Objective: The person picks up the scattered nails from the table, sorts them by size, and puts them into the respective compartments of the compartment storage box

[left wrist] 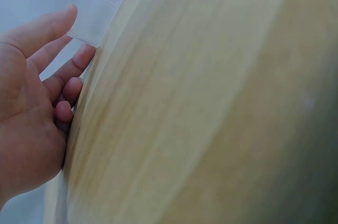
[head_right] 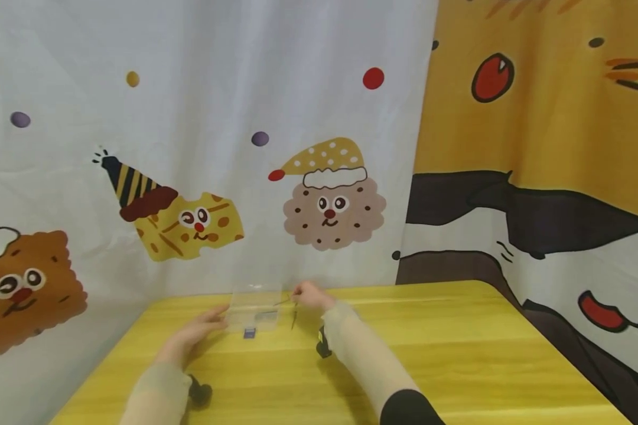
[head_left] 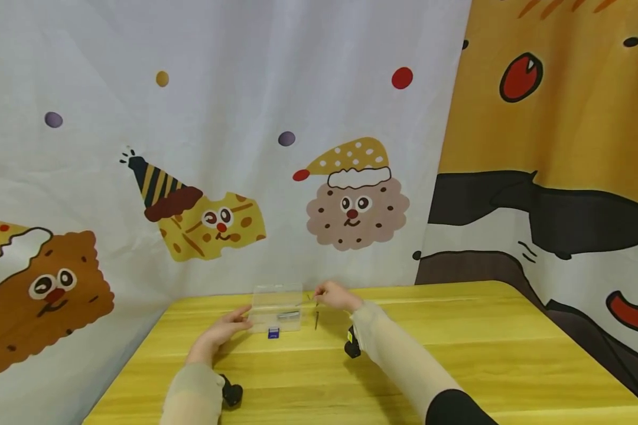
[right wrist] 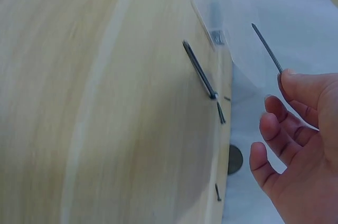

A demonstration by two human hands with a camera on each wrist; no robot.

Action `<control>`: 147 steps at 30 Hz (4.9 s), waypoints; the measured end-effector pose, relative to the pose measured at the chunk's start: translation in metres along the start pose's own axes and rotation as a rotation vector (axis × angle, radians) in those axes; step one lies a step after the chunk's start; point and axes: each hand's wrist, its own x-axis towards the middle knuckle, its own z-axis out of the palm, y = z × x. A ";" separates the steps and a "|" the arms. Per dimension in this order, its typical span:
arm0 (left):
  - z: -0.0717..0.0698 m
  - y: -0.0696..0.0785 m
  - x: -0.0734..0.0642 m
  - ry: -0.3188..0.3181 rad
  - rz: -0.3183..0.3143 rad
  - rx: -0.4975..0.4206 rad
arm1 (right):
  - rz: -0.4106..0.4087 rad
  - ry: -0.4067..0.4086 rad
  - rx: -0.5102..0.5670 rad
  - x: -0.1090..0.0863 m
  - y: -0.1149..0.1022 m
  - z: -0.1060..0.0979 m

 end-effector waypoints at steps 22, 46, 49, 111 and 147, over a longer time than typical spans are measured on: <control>-0.001 0.001 0.001 -0.013 -0.002 -0.022 | -0.006 -0.067 -0.053 0.021 -0.010 0.033; -0.003 -0.004 0.005 -0.002 -0.018 -0.004 | -0.030 -0.031 0.007 0.015 -0.008 0.022; -0.005 -0.004 0.005 0.002 -0.011 0.008 | -0.073 -0.019 0.020 0.011 -0.002 0.015; 0.000 -0.002 0.006 -0.009 -0.021 -0.013 | 0.044 0.010 -0.137 -0.009 0.036 0.014; 0.001 -0.004 0.004 -0.005 -0.034 -0.012 | 0.024 -0.018 -0.148 -0.038 0.055 -0.006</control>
